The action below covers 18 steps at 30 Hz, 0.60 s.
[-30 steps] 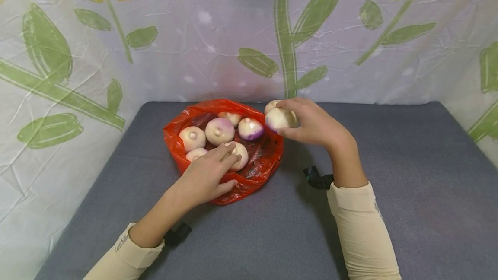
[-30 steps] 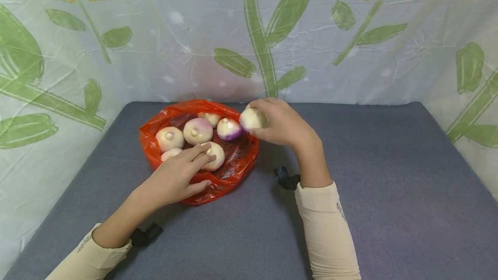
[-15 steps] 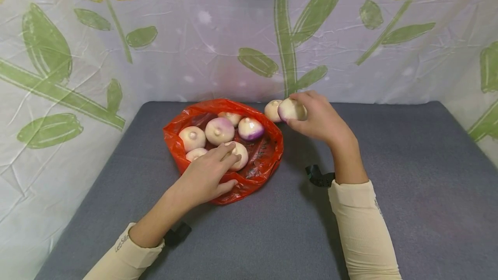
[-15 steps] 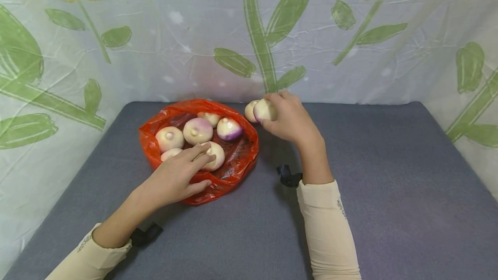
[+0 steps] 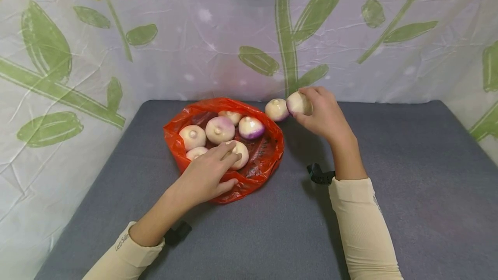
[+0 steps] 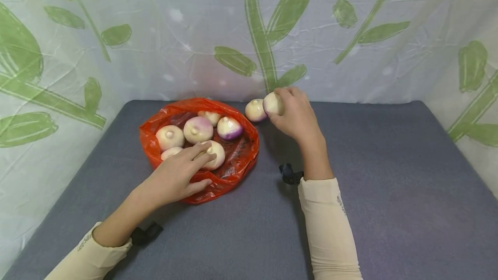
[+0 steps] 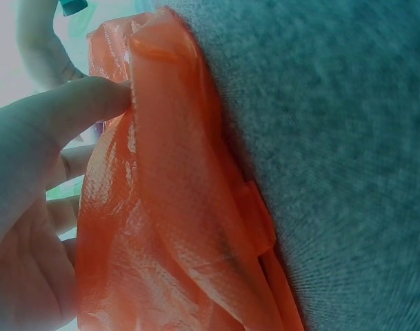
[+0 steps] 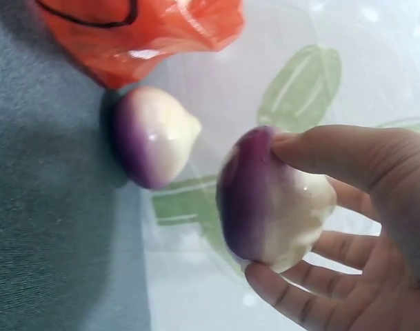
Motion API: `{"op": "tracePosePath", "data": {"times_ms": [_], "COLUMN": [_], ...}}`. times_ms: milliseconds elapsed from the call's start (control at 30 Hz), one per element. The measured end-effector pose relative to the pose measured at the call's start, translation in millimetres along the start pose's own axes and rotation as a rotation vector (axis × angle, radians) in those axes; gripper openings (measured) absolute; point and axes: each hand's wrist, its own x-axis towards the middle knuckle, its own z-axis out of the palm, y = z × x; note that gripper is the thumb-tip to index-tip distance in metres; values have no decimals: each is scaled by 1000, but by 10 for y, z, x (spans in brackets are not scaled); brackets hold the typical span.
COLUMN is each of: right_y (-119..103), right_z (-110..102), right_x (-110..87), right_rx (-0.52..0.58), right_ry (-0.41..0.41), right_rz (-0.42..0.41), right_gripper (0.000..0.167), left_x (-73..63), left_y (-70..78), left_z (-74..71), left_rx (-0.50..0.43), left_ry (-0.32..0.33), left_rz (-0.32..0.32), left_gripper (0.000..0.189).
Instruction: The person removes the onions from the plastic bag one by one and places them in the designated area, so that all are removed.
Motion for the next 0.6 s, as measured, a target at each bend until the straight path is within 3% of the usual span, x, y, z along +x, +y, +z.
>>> {"op": "tracePosePath", "data": {"times_ms": [333, 600], "right_y": [165, 278], "right_z": [194, 354], "right_x": [28, 58], "right_rx": [5, -21], "right_ry": [157, 126], "right_rz": [57, 174], "right_gripper": [55, 53], "left_x": [0, 4], "left_y": [-4, 4], "left_z": [2, -7], "left_rx": [-1, -6], "left_ry": [2, 2], "left_rz": [2, -1], "left_gripper": [53, 52]}}
